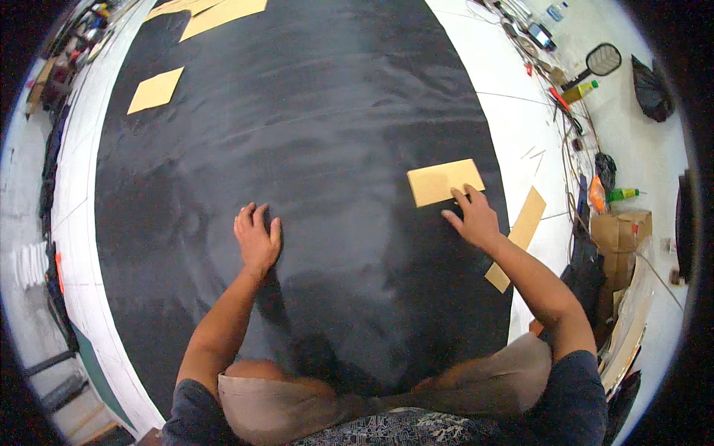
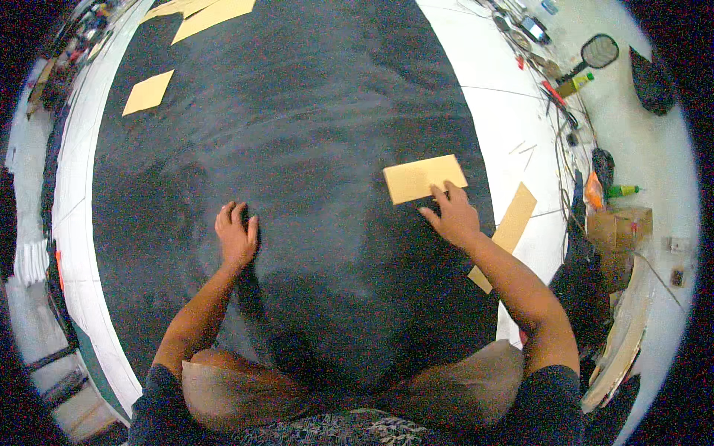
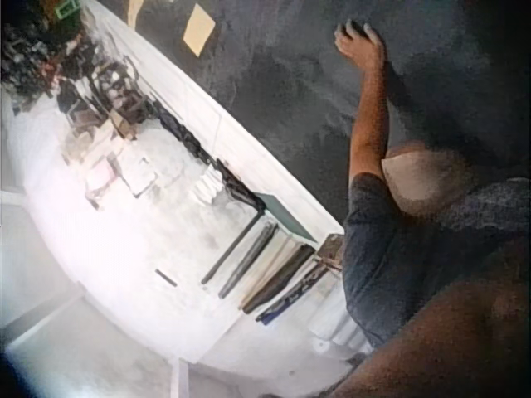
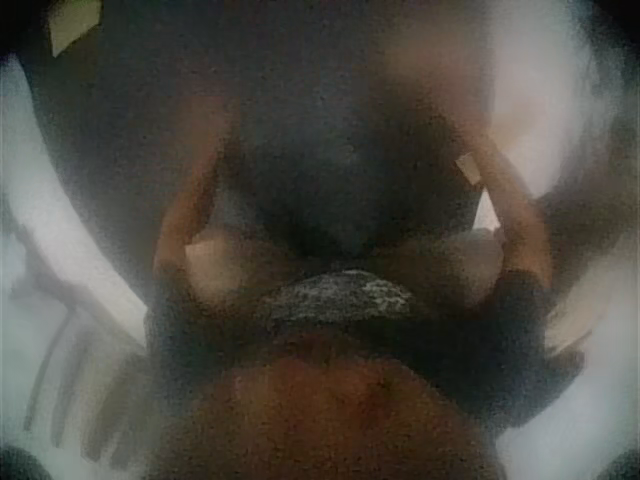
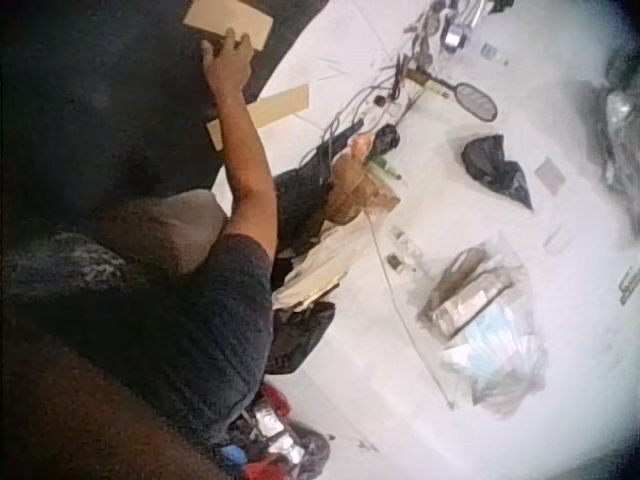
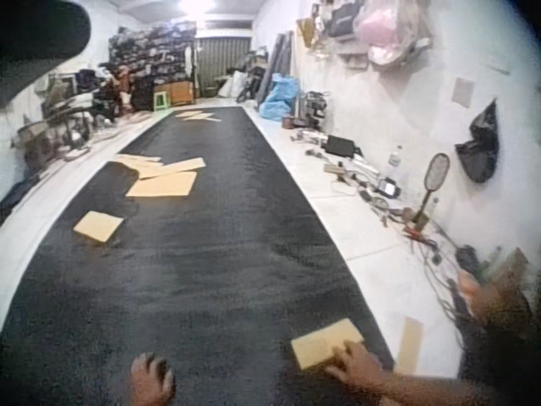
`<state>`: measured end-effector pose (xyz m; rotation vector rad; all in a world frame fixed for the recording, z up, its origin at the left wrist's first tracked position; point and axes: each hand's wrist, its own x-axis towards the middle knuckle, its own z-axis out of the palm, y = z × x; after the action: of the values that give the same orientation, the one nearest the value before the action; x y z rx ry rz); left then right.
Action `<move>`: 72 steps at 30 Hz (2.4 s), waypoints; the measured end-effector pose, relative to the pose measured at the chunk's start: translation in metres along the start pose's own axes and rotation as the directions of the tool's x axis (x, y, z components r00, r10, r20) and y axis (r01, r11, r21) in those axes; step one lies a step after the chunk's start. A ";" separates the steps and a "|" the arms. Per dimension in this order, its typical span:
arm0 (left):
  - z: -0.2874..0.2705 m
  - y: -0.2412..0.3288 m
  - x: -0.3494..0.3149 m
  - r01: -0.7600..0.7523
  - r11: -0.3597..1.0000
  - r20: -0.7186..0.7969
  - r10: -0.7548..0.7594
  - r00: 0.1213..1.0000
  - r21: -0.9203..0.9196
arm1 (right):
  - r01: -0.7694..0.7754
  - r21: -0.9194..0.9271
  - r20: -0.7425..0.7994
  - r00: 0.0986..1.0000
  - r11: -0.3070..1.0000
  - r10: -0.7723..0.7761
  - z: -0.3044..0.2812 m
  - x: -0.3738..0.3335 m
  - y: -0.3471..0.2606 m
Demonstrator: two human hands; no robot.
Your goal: The person places rectangular pieces of light-colored material onto a large black surface. They then use a small pointed tool to secure each piece by inserting pins into the corners and edges. The person repeats this process for multiple pieces, arranging them in a pattern on the floor.
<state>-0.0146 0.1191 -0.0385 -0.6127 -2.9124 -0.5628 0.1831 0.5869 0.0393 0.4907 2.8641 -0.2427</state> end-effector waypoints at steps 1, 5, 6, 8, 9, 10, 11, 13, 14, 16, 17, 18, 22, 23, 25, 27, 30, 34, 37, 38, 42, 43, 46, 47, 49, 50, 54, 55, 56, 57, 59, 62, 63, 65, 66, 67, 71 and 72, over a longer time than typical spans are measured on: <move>-0.001 -0.001 -0.001 0.001 1.000 0.002 -0.001 1.000 -0.015 | 0.086 -0.035 0.057 0.995 0.996 -0.084 -0.003 0.003 -0.012; -0.004 0.005 0.002 0.006 0.998 -0.033 -0.008 0.999 -0.062 | 0.244 -0.069 0.127 0.964 0.967 -0.234 -0.007 0.017 -0.063; -0.006 0.001 0.001 0.006 0.997 -0.045 -0.009 0.999 -0.077 | 0.190 -0.053 0.117 0.976 0.980 -0.183 -0.005 0.021 -0.089; -0.004 0.002 0.003 -0.005 0.992 -0.069 -0.004 0.998 -0.123 | 0.134 -0.032 0.024 0.991 0.991 -0.133 0.013 0.025 -0.127; -0.004 0.003 0.008 -0.027 0.991 -0.085 0.016 0.996 -0.134 | 0.136 -0.016 -0.049 0.989 0.991 -0.137 0.027 0.027 -0.143; -0.006 0.006 0.013 -0.050 0.988 -0.099 0.036 0.994 -0.145 | 0.119 -0.019 -0.103 0.987 0.993 -0.120 0.037 0.026 -0.163; -0.009 0.007 0.014 -0.075 0.986 -0.106 0.060 0.993 -0.148 | 0.100 -0.012 -0.154 0.983 0.995 -0.101 0.046 0.024 -0.184; -0.011 0.013 0.011 -0.195 0.956 -0.049 0.189 0.981 -0.219 | 0.096 0.045 -0.175 0.981 0.994 -0.087 0.056 0.018 -0.222; -0.011 0.019 0.011 -0.255 0.932 -0.025 0.258 0.966 -0.257 | 0.091 0.073 -0.188 0.979 0.993 -0.076 0.059 0.016 -0.238; -0.009 0.041 0.006 -0.332 0.885 0.078 0.375 0.924 -0.326 | 0.104 0.112 -0.244 0.967 0.988 -0.075 0.068 0.013 -0.257; -0.008 0.053 0.005 -0.365 0.857 0.126 0.434 0.892 -0.364 | 0.110 0.129 -0.271 0.960 0.986 -0.072 0.071 0.012 -0.260; -0.002 0.058 0.002 -0.402 0.858 0.141 0.463 0.875 -0.320 | 0.155 0.131 -0.287 0.951 0.979 -0.112 0.074 0.012 -0.260; 0.011 0.063 0.001 -0.466 0.855 0.238 0.513 0.825 -0.228 | 0.140 0.179 -0.282 0.956 0.974 -0.085 0.082 0.007 -0.254; 0.013 0.062 0.001 -0.461 0.859 0.269 0.509 0.817 -0.224 | 0.115 0.184 -0.285 0.957 0.976 -0.059 0.082 0.003 -0.250; 0.014 0.062 0.001 -0.461 0.859 0.268 0.508 0.819 -0.221 | 0.085 0.176 -0.281 0.959 0.981 -0.032 0.082 -0.001 -0.243; 0.014 0.063 0.002 -0.454 0.862 0.264 0.503 0.823 -0.228 | 0.074 0.143 -0.264 0.964 0.987 -0.034 0.082 -0.004 -0.236; 0.012 0.062 0.004 -0.442 0.862 0.258 0.498 0.828 -0.248 | 0.083 0.084 -0.314 0.948 0.993 -0.052 0.090 -0.005 -0.237; 0.013 0.056 0.009 -0.453 0.857 0.240 0.507 0.828 -0.246 | 0.068 0.032 -0.365 0.929 0.997 -0.051 0.095 -0.005 -0.240; 0.016 0.055 0.009 -0.454 0.853 0.216 0.509 0.833 -0.257 | 0.104 0.034 -0.393 0.916 0.994 -0.082 0.092 -0.001 -0.236; 0.016 0.054 0.008 -0.445 0.855 0.211 0.502 0.839 -0.265 | 0.114 0.045 -0.400 0.913 0.992 -0.086 0.092 0.000 -0.236; 0.013 0.055 0.007 -0.422 0.864 0.206 0.481 0.852 -0.274 | 0.127 0.050 -0.426 0.900 0.991 -0.094 0.093 0.003 -0.238; 0.012 0.056 0.008 -0.421 0.862 0.201 0.483 0.852 -0.283 | 0.130 0.047 -0.433 0.896 0.990 -0.097 0.094 0.003 -0.237; 0.010 0.057 0.009 -0.410 0.859 0.185 0.476 0.860 -0.306 | 0.115 0.043 -0.415 0.906 0.992 -0.087 0.095 0.003 -0.236; 0.010 0.058 0.009 -0.400 0.861 0.183 0.468 0.865 -0.314 | 0.114 0.046 -0.409 0.908 0.992 -0.086 0.095 0.003 -0.236; 0.012 0.055 0.010 -0.363 0.862 0.154 0.437 0.886 -0.354 | 0.113 0.048 -0.401 0.912 0.992 -0.084 0.096 0.004 -0.236; 0.012 0.053 0.012 -0.336 0.859 0.131 0.412 0.902 -0.387 | 0.111 0.055 -0.396 0.915 0.992 -0.081 0.097 0.004 -0.235; 0.009 0.022 0.033 -0.248 0.917 0.018 0.267 0.964 -0.313 | 0.091 0.063 -0.380 0.923 0.994 -0.061 0.097 0.005 -0.231; 0.006 0.008 0.037 -0.271 0.929 -0.005 0.279 0.960 -0.253 | 0.088 0.066 -0.375 0.925 0.994 -0.058 0.096 0.005 -0.233; 0.003 -0.005 0.041 -0.293 0.937 -0.026 0.293 0.956 -0.191 | 0.093 0.068 -0.378 0.924 0.993 -0.061 0.096 0.004 -0.235; 0.000 -0.011 0.045 -0.312 0.941 -0.047 0.308 0.950 -0.130 | 0.096 0.067 -0.380 0.923 0.993 -0.064 0.094 0.003 -0.236; -0.001 -0.014 0.046 -0.301 0.940 -0.027 0.301 0.953 -0.161 | 0.102 0.069 -0.388 0.919 0.992 -0.067 0.092 0.003 -0.237; 0.000 -0.019 0.047 -0.298 0.936 -0.015 0.300 0.954 -0.186 | 0.103 0.074 -0.399 0.915 0.992 -0.065 0.094 0.003 -0.238; 0.000 -0.019 0.048 -0.300 0.934 -0.015 0.303 0.953 -0.193 | 0.098 0.074 -0.399 0.915 0.992 -0.060 0.095 0.003 -0.237; 0.001 -0.018 0.048 -0.297 0.934 -0.025 0.298 0.954 -0.200 | 0.091 0.075 -0.400 0.915 0.993 -0.054 0.096 0.004 -0.236; 0.001 -0.018 0.047 -0.295 0.934 -0.026 0.296 0.955 -0.202 | 0.088 0.078 -0.399 0.916 0.993 -0.050 0.095 0.003 -0.236; 0.001 -0.018 0.047 -0.289 0.933 -0.022 0.291 0.956 -0.215 | 0.085 0.081 -0.398 0.916 0.993 -0.046 0.095 0.002 -0.236; 0.000 -0.020 0.047 -0.271 0.937 -0.006 0.276 0.961 -0.220 | 0.078 0.099 -0.360 0.932 0.992 -0.037 0.094 0.004 -0.238; 0.002 -0.019 0.048 -0.272 0.937 -0.006 0.278 0.961 -0.219 | 0.077 0.097 -0.362 0.931 0.992 -0.037 0.093 0.003 -0.237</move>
<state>-0.0657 0.1212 -0.0376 -1.0420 -2.7360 -0.8464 0.1162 0.3490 -0.0219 0.5203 3.2406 -0.3549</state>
